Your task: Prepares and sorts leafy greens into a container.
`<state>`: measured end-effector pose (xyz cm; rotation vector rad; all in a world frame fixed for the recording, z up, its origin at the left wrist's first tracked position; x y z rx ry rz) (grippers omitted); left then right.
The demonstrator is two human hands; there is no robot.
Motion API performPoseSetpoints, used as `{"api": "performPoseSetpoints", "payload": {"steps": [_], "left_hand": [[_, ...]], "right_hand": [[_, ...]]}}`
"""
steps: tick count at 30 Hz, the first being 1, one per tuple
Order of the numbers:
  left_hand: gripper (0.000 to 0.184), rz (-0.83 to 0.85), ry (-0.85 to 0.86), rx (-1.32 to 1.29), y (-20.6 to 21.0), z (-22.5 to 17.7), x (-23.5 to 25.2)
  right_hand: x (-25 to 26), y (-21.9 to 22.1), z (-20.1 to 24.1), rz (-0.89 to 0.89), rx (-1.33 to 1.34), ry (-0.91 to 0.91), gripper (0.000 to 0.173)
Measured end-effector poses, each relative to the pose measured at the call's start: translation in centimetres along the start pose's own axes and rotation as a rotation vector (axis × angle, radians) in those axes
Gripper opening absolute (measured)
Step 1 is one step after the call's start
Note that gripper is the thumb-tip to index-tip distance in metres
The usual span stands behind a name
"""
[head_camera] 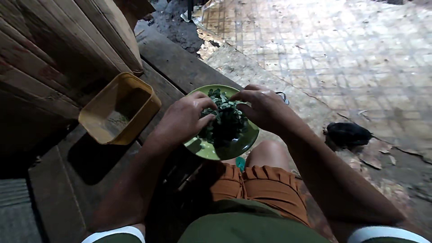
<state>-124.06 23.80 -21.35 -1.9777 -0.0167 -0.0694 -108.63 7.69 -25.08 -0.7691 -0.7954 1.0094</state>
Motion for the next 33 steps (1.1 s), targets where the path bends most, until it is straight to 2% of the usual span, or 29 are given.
{"api": "performPoseSetpoints", "payload": {"steps": [3, 7, 12, 15, 19, 23, 26, 29, 31, 33], "left_hand": [[0.019, -0.056, 0.005, 0.036, 0.8, 0.0, 0.8], [0.027, -0.028, 0.000, 0.072, 2.6, 0.0, 2.8], [0.014, -0.087, -0.050, 0.085, 2.8, 0.3, 4.1], [0.018, -0.126, -0.125, -0.180, 1.0, 0.4, 3.4], [0.010, -0.141, -0.276, -0.683, 0.1, 0.7, 2.1], [0.007, -0.164, -0.309, -0.825, 0.4, 0.7, 1.2], [0.008, -0.163, -0.274, -0.752, 0.4, 0.8, 0.8], [0.019, -0.168, -0.290, -0.515, 0.0, 1.2, 0.1], [0.023, -0.123, -0.282, -0.336, -0.1, 1.3, -0.4], [0.025, -0.008, -0.254, -0.239, 0.2, 0.9, -0.7]], "right_hand": [[-0.4, -0.4, 0.0, -0.017, 0.020, 0.036, 0.021], [-1.6, -0.9, -0.6, -0.053, 0.029, 0.080, 0.020], [-2.7, -1.3, -0.5, -0.120, 0.051, 0.106, 0.018], [-2.9, -1.2, -0.8, -0.156, 0.122, 0.087, 0.019], [-2.5, -0.6, -0.2, -0.164, 0.323, 0.098, 0.019], [-1.5, 0.6, 1.3, -0.136, 0.558, 0.046, 0.025], [-1.0, 1.0, 2.1, -0.103, 0.500, 0.006, 0.026], [-1.5, 0.6, 2.0, -0.078, 0.379, 0.002, 0.021], [-2.0, 0.2, 1.6, -0.082, 0.303, 0.011, 0.020], [-2.7, 0.0, 1.0, -0.097, 0.252, 0.039, 0.019]]}}
Point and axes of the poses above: each hand's wrist, its own x-axis towards the middle knuckle, its own y-axis out of the palm, z = x × y, the point moved 3 cm from there along x, towards the middle knuckle, and after that the axes turned 6 degrees about z, right-handed, at the moved point
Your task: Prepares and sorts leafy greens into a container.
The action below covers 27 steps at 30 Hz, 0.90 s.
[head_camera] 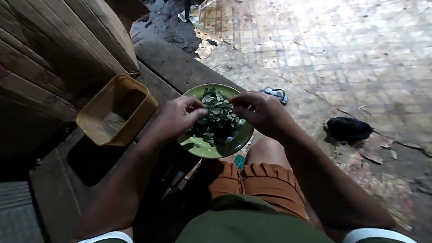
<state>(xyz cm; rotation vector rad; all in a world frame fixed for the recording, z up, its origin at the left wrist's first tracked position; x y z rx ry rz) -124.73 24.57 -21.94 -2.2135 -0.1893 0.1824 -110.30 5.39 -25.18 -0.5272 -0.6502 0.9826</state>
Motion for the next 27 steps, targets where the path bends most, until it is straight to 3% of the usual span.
{"api": "performPoseSetpoints", "payload": {"steps": [3, 4, 8, 11, 17, 27], "left_hand": [[0.058, 0.169, 0.000, 0.156, 1.8, -0.2, 0.0], [0.061, 0.197, -0.006, 0.212, 2.4, -0.2, 0.1], [0.029, 0.090, 0.091, 0.205, 2.6, -0.2, 0.3], [0.019, 0.016, 0.114, 0.146, 1.1, -0.8, 0.4], [0.021, -0.034, 0.011, 0.030, -2.2, -2.7, 0.2], [0.030, 0.034, -0.027, 0.002, -2.9, -3.5, 1.0]], "right_hand": [[-1.0, -0.6, -0.1, -0.037, -0.029, 0.056, 0.018], [-1.3, -0.7, -0.2, -0.049, -0.032, 0.068, 0.018], [-2.2, -1.0, -0.7, -0.082, 0.005, 0.124, 0.018], [-2.8, -1.3, -1.0, -0.106, 0.019, 0.138, 0.018], [-3.8, -1.3, -1.6, -0.118, 0.063, 0.179, 0.019], [-5.8, -1.2, -3.3, -0.171, 0.175, 0.208, 0.022]]}}
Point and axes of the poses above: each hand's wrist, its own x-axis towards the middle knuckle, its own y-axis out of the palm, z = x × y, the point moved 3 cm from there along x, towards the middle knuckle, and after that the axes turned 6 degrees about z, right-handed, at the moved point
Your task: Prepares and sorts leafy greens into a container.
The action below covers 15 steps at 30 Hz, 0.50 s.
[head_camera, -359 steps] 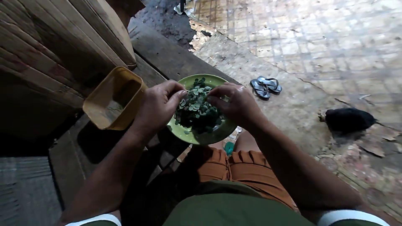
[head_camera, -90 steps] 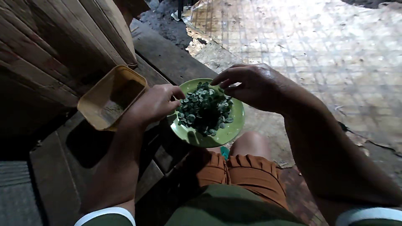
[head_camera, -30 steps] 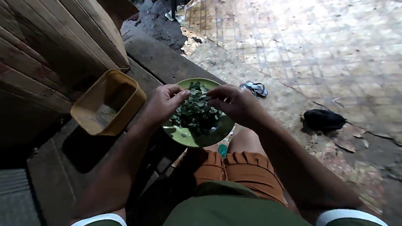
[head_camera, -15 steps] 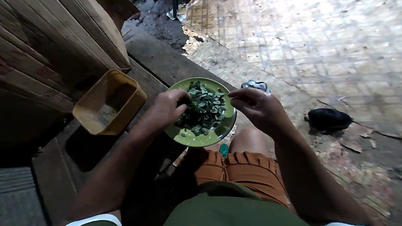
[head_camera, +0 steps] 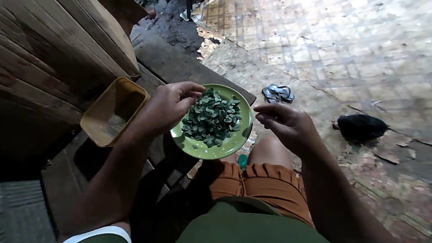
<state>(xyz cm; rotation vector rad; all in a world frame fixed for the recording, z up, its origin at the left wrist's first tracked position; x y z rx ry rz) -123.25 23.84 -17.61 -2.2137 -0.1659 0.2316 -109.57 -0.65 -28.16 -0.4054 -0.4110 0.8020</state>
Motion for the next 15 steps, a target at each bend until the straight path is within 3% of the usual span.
{"api": "performPoseSetpoints", "payload": {"steps": [7, 12, 15], "left_hand": [[0.032, 0.110, -0.104, 0.173, 1.2, 1.0, 2.9], [0.016, 0.078, 0.099, 0.344, 2.7, 0.2, 1.3], [0.024, 0.032, 0.135, 0.503, 5.1, -0.4, -0.5]], "right_hand": [[-0.9, -0.1, -0.7, -0.006, 0.048, 0.061, 0.023], [-1.5, -0.5, -1.3, -0.055, 0.046, 0.068, 0.023], [-1.4, -0.4, -1.5, -0.069, 0.069, 0.047, 0.022]]}}
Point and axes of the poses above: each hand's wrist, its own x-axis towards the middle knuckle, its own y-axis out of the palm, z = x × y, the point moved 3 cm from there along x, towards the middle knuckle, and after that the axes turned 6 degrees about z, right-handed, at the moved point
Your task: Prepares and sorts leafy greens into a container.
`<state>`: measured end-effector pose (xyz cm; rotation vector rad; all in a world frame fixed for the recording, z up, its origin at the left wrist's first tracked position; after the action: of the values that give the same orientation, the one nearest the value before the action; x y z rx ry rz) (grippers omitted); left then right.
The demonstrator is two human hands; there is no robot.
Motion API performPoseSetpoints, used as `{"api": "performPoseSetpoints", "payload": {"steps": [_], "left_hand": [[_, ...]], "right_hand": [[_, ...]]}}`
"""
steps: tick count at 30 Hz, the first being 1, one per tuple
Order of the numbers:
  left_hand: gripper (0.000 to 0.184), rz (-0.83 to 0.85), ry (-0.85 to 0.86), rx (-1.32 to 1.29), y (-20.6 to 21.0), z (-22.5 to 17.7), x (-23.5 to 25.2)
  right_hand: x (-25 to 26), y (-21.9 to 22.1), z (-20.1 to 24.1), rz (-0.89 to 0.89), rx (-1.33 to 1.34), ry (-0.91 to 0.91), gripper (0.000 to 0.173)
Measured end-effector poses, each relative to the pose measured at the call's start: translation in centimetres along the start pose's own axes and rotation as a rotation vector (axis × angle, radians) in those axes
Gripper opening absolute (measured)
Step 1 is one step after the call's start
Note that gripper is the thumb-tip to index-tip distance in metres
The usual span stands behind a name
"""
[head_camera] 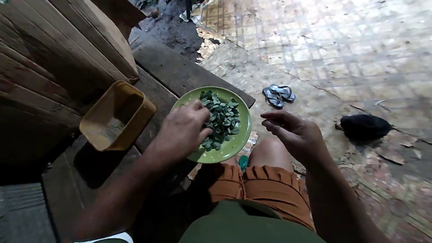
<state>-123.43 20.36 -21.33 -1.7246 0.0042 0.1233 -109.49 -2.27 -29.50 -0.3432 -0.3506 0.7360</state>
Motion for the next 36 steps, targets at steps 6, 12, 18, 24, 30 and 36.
{"api": "performPoseSetpoints", "payload": {"steps": [6, 12, 18, 24, 30, 36], "left_hand": [[0.020, -0.145, -0.022, 0.118, 2.9, -0.8, -0.1], [0.014, -0.279, -0.049, -0.296, 0.0, 0.8, -1.3], [0.005, -0.363, -0.184, -0.936, 0.1, 2.2, -1.9], [0.007, -0.322, -0.241, -1.225, 0.9, 2.1, -2.3], [0.013, -0.295, -0.285, -1.218, 1.1, 1.9, -2.8], [0.032, -0.303, -0.144, -1.093, 1.1, 1.7, -2.6]], "right_hand": [[0.1, 0.7, 0.3, 0.021, -0.003, -0.026, 0.022], [0.2, 1.0, 1.3, 0.023, 0.005, -0.052, 0.021], [1.9, 3.7, 4.1, 0.041, 0.034, -0.212, 0.021], [4.0, 6.2, 6.3, 0.136, 0.115, -0.227, 0.027], [4.9, 7.5, 6.9, 0.158, 0.114, -0.227, 0.017], [5.1, 6.9, 6.3, 0.164, 0.081, -0.239, 0.018]]}}
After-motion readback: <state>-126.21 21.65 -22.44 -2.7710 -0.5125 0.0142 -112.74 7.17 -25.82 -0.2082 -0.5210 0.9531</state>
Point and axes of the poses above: each hand's wrist, its own x-axis towards the middle knuckle, its own y-axis out of the palm, z = x × y, the point moved 3 cm from there along x, towards the middle knuckle, and after that the axes turned 6 degrees about z, right-handed, at the moved point
